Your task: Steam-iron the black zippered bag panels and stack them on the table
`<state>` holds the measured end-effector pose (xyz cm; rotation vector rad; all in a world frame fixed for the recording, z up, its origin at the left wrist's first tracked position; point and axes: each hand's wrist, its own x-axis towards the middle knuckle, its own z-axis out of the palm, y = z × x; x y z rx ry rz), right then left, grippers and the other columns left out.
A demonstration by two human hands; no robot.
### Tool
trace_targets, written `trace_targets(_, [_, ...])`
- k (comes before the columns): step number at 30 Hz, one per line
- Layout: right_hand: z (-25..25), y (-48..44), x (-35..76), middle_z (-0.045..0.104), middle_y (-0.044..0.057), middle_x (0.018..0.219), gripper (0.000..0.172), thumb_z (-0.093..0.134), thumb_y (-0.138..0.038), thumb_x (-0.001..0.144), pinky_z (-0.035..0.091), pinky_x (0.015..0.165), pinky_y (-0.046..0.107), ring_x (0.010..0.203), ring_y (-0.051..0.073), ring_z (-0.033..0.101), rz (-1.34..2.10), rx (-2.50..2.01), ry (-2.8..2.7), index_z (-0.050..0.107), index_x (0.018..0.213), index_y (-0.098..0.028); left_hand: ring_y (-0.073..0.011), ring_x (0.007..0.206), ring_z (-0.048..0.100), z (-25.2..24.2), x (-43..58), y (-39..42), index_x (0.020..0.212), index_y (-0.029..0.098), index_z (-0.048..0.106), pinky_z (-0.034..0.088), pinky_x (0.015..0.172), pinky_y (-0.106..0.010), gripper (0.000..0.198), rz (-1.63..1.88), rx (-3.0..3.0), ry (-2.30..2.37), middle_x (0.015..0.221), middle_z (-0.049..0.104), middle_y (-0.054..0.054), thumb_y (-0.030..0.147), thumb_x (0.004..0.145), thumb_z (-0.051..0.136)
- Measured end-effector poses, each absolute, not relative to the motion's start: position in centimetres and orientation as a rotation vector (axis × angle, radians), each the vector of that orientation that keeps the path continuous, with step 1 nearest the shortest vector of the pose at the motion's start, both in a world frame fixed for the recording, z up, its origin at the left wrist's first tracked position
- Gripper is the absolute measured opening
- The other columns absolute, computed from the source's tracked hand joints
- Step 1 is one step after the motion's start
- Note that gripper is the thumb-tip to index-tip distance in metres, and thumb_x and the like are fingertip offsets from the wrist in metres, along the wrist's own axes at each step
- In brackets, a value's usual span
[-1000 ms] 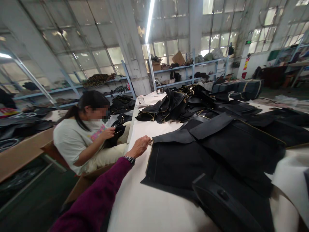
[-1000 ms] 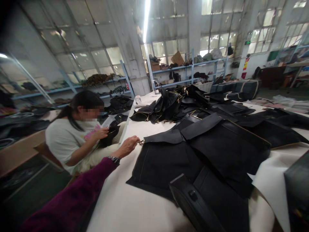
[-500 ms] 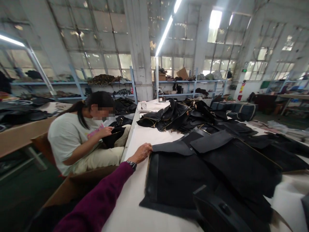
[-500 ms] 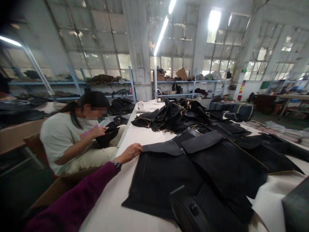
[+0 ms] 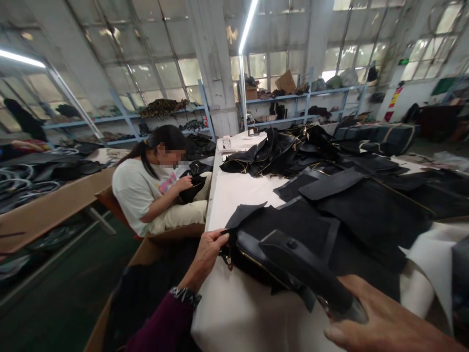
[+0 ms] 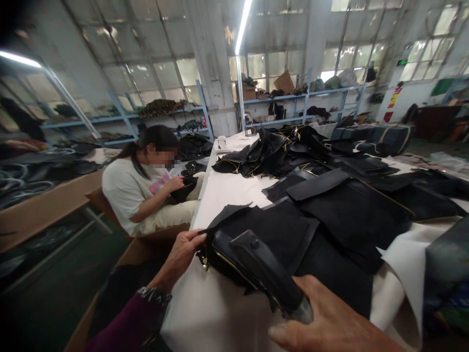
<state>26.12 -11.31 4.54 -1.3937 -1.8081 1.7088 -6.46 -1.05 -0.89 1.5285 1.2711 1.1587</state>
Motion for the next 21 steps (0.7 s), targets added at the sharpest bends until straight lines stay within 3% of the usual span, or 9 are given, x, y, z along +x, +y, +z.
trace_targets(9, [6.5,-7.9,20.7,0.055,-0.002,0.046,0.022,0.061,-0.033,0.072,0.044,0.041,0.019,0.038,0.009,0.052,1.875,-1.201,-1.841,0.054,0.068,-0.013,-0.0119,0.062,0.055,-2.5,-5.8,-3.1,0.080,0.014,0.064,0.044,0.066,-0.028,0.016,1.392,1.173,1.003,0.066,0.060,0.002,0.028,0.081,0.057])
trace_targets(13, [6.6,-7.0,19.3,0.055,-0.004,0.047,0.024,0.065,-0.030,0.068,0.045,0.040,0.019,0.037,0.009,0.052,1.912,-1.305,-1.739,0.048,0.074,-0.015,-0.0138,0.069,0.058,-2.2,-5.7,-3.5,0.093,0.013,0.069,0.043,0.063,-0.023,0.020,1.373,1.085,0.930,0.080,0.066,-0.003,0.025,0.078,0.061])
trace_targets(17, [6.2,-6.0,18.5,0.057,-0.005,0.052,0.030,0.069,-0.032,0.067,0.047,0.041,0.021,0.038,0.009,0.052,1.985,-1.226,-1.628,0.049,0.082,-0.015,-0.0137,0.075,0.061,-2.0,-5.8,-3.7,0.092,0.015,0.071,0.046,0.069,-0.022,0.020,1.386,0.997,0.868,0.098,0.067,-0.005,0.022,0.074,0.065])
trace_targets(21, [6.8,-4.6,18.4,0.055,-0.003,0.047,0.027,0.066,-0.036,0.070,0.046,0.042,0.021,0.038,0.009,0.052,1.897,-1.119,-1.715,0.053,0.063,-0.013,-0.0176,0.081,0.065,-2.0,-6.0,-3.7,0.100,0.015,0.069,0.047,0.080,-0.027,0.030,1.391,0.883,0.813,0.093,0.072,-0.009,0.019,0.071,0.066])
